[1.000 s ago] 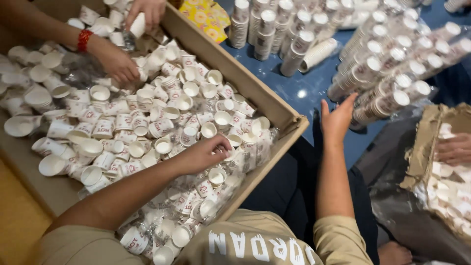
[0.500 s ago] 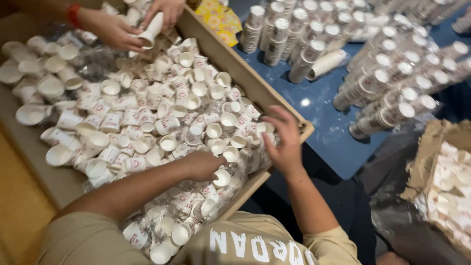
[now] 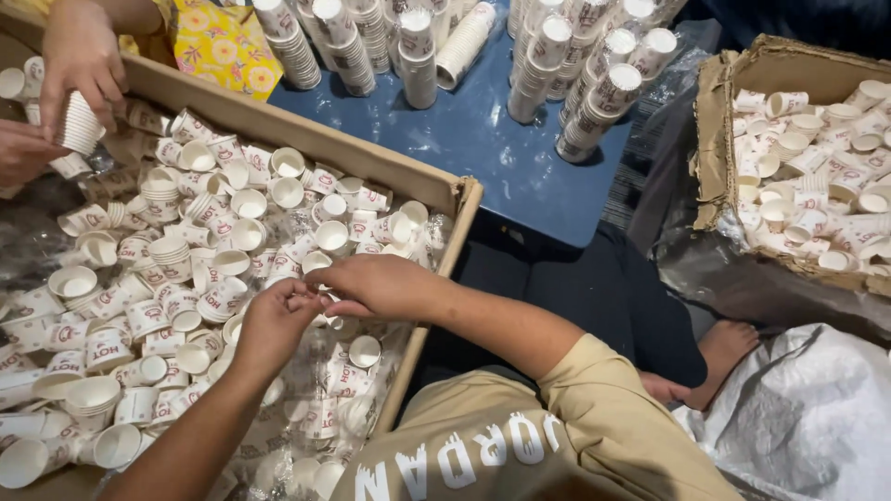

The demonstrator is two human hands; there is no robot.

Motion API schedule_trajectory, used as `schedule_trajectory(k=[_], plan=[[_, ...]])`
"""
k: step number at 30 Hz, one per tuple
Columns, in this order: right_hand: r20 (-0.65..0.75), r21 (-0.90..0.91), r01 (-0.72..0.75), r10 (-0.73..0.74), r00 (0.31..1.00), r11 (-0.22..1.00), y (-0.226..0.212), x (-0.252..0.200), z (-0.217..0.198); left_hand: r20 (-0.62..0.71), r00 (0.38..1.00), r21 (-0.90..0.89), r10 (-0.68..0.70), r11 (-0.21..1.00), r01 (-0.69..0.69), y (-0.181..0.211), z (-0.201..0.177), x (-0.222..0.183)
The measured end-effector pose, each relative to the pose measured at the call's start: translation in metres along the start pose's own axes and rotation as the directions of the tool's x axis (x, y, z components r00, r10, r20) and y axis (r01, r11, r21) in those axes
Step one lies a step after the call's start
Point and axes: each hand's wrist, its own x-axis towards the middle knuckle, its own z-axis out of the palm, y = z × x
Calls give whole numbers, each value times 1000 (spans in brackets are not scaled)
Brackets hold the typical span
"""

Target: Stacking small paper cups and placing them into plastic sleeves for packaging.

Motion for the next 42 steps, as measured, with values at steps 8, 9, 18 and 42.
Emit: schedule_trajectory(k=[8,9,18,42], plan=[[-205,0,0,0,979,1000,-6,-8,-9,30,971,471,237,854,-223,90,-30,-27],[-163,11,28,-26,986,1000,-4,-8,-8,-11,978,458,209,870,-181,81,-32,-27],[-456,81,-190,206,866,978,-6,-9,-14,217,970,825,105,512,-240,-11,15,4],[-459,-78,-206,148,876,976,0,-6,-10,-49,917,309,397,879,-364,18,-33,36]])
